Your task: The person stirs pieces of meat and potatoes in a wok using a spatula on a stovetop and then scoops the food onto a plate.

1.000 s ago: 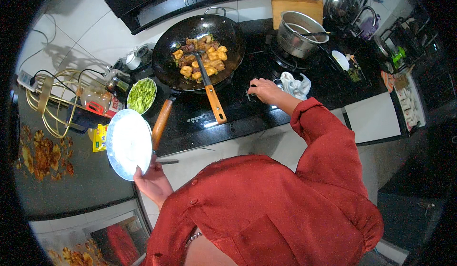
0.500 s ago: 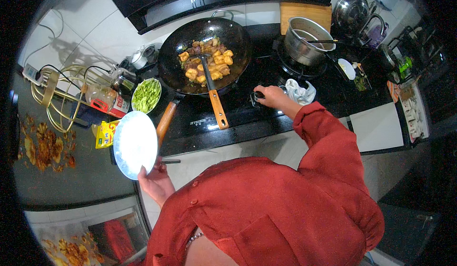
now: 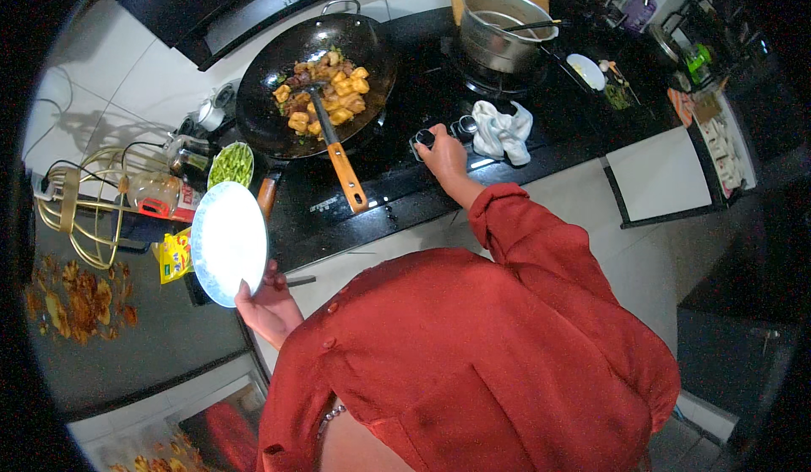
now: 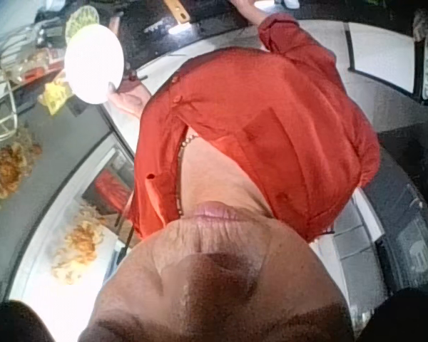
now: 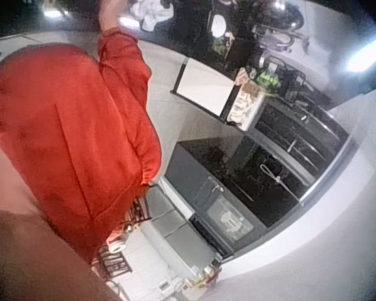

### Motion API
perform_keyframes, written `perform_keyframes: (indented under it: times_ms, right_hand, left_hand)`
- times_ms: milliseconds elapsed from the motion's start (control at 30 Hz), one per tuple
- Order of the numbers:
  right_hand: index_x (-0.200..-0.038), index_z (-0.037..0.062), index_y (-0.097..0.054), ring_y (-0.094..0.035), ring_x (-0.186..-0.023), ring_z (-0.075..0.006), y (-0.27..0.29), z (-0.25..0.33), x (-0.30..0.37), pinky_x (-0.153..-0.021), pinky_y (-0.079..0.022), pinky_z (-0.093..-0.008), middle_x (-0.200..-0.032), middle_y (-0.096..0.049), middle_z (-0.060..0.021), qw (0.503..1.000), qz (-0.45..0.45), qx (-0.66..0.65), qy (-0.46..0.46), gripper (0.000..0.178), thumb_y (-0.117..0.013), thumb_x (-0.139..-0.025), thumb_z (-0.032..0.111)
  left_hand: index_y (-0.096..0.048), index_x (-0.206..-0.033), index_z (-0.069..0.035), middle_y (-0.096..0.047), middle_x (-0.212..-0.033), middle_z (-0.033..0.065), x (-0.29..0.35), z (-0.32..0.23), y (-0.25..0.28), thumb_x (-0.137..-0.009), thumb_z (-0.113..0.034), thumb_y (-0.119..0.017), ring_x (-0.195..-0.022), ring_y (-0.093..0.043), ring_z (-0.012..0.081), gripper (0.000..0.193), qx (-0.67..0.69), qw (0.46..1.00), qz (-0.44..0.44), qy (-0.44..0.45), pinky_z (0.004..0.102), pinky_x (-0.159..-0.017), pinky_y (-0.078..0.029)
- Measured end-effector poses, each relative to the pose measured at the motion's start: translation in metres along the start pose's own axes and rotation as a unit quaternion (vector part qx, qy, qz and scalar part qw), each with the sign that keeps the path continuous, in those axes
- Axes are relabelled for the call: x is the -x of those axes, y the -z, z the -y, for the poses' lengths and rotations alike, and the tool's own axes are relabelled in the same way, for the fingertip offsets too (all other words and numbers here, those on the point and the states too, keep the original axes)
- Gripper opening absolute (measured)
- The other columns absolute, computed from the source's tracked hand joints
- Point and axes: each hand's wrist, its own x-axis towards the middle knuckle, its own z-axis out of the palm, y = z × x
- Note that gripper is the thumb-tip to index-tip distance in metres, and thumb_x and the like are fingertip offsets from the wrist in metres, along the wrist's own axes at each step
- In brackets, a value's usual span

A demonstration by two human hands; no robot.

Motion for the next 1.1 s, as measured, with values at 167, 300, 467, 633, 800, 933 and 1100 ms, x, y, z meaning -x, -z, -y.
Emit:
perform_keyframes:
  times_ms: [167,300,467,633,800,933,1100]
  right_hand:
    - [-0.105,0.0103,-0.046,-0.061,-0.071,-0.0327,0.03,0.008,0.0,-0.061,-0.047,-0.0418,-0.076,-0.062,-0.0157,0.996,0.062,0.027,0.061,0.046,-0.064,-0.071,0.037]
    - [-0.115,0.0152,-0.044,-0.06,-0.075,-0.0316,0.052,0.005,-0.01,-0.063,-0.047,-0.0411,-0.081,-0.062,-0.0152,0.973,0.12,0.072,0.183,0.048,-0.061,-0.074,0.033]
    - [-0.112,0.0186,-0.049,-0.056,-0.057,-0.0279,0.039,-0.009,-0.028,-0.051,-0.043,-0.0361,-0.062,-0.057,-0.0115,0.955,0.177,-0.008,0.238,0.042,-0.066,-0.073,0.023]
    - [-0.102,0.0136,-0.048,-0.06,-0.065,-0.0339,0.025,-0.006,-0.017,-0.057,-0.047,-0.0419,-0.067,-0.061,-0.0146,0.986,0.107,-0.018,0.128,0.041,-0.067,-0.069,0.03]
    - [-0.1,0.0092,-0.046,-0.06,-0.065,-0.0347,0.024,-0.006,-0.012,-0.057,-0.047,-0.0426,-0.07,-0.061,-0.017,0.991,0.097,-0.025,0.093,0.041,-0.065,-0.072,0.032]
    - [-0.118,0.014,-0.041,-0.06,-0.064,-0.0298,0.056,0.018,-0.004,-0.058,-0.048,-0.0383,-0.074,-0.061,-0.0129,0.975,0.144,-0.08,0.151,0.048,-0.061,-0.075,0.023]
    - [-0.13,0.0192,-0.032,-0.058,-0.077,-0.0247,0.084,0.081,0.014,-0.063,-0.049,-0.035,-0.101,-0.054,-0.0118,0.891,0.244,-0.151,0.353,0.058,-0.053,-0.077,0.01]
  left_hand:
    - [-0.042,-0.116,-0.007,-0.058,-0.099,0.0057,0.001,0.004,-0.001,-0.081,-0.026,-0.045,-0.081,-0.055,0.017,0.04,-0.001,1.0,0.014,0.007,0.027,-0.063,-0.039]
    - [-0.041,-0.116,-0.007,-0.058,-0.097,0.0058,0.002,0.008,0.002,-0.08,-0.026,-0.045,-0.08,-0.055,0.0171,0.041,-0.003,1.0,0.01,0.015,0.0271,-0.062,-0.039]
    - [-0.039,-0.118,-0.007,-0.057,-0.1,0.006,0.007,0.011,-0.005,-0.08,-0.026,-0.044,-0.082,-0.055,0.0185,0.043,-0.014,1.0,-0.013,0.021,0.0277,-0.061,-0.038]
    - [-0.031,-0.124,-0.008,-0.052,-0.104,0.0098,0.01,0.011,-0.01,-0.077,-0.029,-0.049,-0.084,-0.053,0.0196,0.054,-0.023,0.999,-0.018,0.021,0.0291,-0.07,-0.037]
    - [-0.033,-0.123,-0.007,-0.054,-0.1,0.0095,0.016,0.016,-0.021,-0.077,-0.026,-0.049,-0.083,-0.053,0.0203,0.052,-0.001,1.0,-0.03,0.003,0.03,-0.07,-0.038]
    - [-0.034,-0.122,-0.007,-0.055,-0.099,0.0096,0.016,0.02,-0.023,-0.077,-0.024,-0.05,-0.081,-0.054,0.0211,0.05,0.01,0.999,-0.032,0.01,0.0303,-0.069,-0.039]
    - [-0.036,-0.12,-0.007,-0.055,-0.098,0.0097,0.021,0.026,-0.03,-0.078,-0.024,-0.049,-0.08,-0.055,0.0219,0.047,0.012,0.999,-0.026,0.029,0.0296,-0.066,-0.039]
